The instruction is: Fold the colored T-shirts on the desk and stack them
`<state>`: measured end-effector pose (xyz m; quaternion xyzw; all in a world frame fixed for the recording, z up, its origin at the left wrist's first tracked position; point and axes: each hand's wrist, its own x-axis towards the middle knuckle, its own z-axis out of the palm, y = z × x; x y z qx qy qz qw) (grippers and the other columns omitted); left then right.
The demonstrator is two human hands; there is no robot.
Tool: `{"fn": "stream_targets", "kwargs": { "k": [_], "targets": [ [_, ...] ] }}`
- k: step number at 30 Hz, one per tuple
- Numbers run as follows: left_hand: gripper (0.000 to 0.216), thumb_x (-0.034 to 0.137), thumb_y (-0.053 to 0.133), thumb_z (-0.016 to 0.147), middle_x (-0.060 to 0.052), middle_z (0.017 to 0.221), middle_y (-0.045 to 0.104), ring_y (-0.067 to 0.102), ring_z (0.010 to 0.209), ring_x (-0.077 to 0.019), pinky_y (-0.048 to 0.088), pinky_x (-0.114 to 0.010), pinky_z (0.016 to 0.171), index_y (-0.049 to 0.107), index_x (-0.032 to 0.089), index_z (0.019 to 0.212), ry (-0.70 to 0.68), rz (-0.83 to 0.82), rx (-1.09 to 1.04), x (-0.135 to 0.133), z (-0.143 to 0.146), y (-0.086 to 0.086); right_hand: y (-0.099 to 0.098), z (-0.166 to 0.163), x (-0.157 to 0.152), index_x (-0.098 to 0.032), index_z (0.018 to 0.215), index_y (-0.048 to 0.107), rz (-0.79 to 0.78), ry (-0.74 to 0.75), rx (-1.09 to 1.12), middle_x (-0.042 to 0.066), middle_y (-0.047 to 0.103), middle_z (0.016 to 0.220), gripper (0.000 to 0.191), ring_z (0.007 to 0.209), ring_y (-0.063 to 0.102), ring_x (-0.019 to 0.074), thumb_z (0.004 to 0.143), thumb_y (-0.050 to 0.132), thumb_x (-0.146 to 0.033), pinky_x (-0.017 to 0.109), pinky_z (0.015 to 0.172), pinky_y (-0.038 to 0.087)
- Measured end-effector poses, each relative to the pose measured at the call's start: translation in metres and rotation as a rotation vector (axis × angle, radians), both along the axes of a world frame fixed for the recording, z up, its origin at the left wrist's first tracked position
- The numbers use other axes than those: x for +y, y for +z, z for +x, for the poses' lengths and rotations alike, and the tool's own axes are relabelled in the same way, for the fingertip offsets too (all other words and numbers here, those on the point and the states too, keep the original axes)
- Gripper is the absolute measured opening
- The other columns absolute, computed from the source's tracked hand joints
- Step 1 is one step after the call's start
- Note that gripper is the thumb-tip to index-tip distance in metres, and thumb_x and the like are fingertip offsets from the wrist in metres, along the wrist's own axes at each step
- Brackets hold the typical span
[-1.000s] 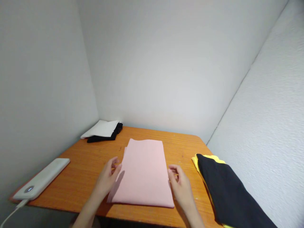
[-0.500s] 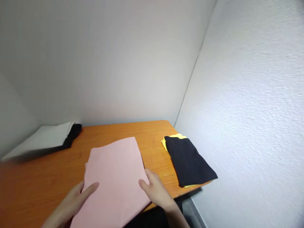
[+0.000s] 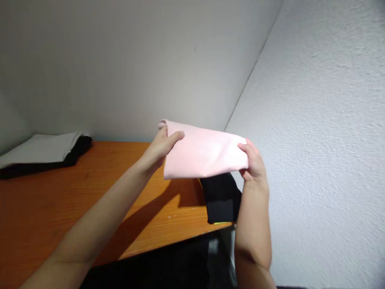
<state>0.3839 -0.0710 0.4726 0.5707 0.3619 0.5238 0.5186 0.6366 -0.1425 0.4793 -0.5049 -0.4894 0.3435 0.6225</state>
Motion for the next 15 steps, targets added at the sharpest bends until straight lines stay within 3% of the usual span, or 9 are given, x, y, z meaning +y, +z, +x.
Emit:
{"fn": "stream_targets", "kwargs": {
  "k": [1,3,7,10,12,15],
  "targets": [
    [0.046,0.038,0.064,0.076,-0.008,0.103,0.066,0.065,0.092,-0.0232,0.054,-0.039,0.083,0.054,0.013,0.113,-0.073,0.0,-0.06,-0.004,0.015,-0.001,0.002,0.018,-0.011,-0.021,0.101,0.056,0.009,-0.052,-0.01,0.004,0.064,0.094,0.034,0.08,0.061,0.0172,0.076,0.064,-0.042,0.026,0.065,0.05],
    [0.053,0.038,0.067,0.076,-0.011,0.115,0.061,0.061,0.104,-0.0259,0.051,-0.041,0.091,0.048,0.015,0.12,-0.192,-0.064,-0.131,-0.021,0.042,-0.018,-0.009,0.052,-0.038,-0.021,0.098,0.055,-0.05,-0.149,-0.027,0.002,0.064,0.088,0.035,0.073,0.06,0.0162,0.072,0.07,-0.04,0.025,0.061,0.048],
    [0.068,0.027,0.07,0.07,-0.017,0.131,0.045,0.051,0.119,-0.0282,0.049,-0.036,0.093,0.033,0.017,0.126,-0.314,-0.344,0.005,-0.07,0.079,-0.096,-0.076,0.111,-0.093,-0.02,0.088,0.055,-0.442,-0.223,-0.212,0.0,0.061,0.072,0.04,0.063,0.058,0.0176,0.066,0.073,-0.048,0.027,0.055,0.044],
    [0.067,0.018,0.064,0.069,-0.02,0.124,0.045,0.055,0.109,-0.0276,0.051,-0.036,0.081,0.026,0.015,0.124,-0.423,-0.509,0.113,-0.096,0.091,-0.148,-0.123,0.137,-0.115,-0.017,0.091,0.06,-0.639,-0.437,-0.551,0.007,0.065,0.08,0.049,0.075,0.063,0.0254,0.063,0.069,-0.056,0.036,0.069,0.05],
    [0.063,0.016,0.062,0.069,-0.018,0.119,0.046,0.056,0.105,-0.0256,0.051,-0.034,0.078,0.026,0.014,0.12,-0.436,-0.508,0.146,-0.101,0.093,-0.165,-0.137,0.14,-0.116,-0.014,0.103,0.062,-0.642,-0.547,-0.742,0.014,0.067,0.093,0.059,0.083,0.064,0.0293,0.066,0.062,-0.06,0.042,0.079,0.05],
    [0.059,0.017,0.063,0.068,-0.013,0.112,0.05,0.059,0.093,-0.0205,0.05,-0.028,0.068,0.029,0.016,0.117,-0.459,-0.471,0.202,-0.097,0.087,-0.169,-0.136,0.125,-0.099,-0.012,0.125,0.056,-0.491,-0.489,-0.946,0.018,0.065,0.112,0.069,0.09,0.063,0.0314,0.076,0.049,-0.061,0.047,0.086,0.048]
  ]
}}
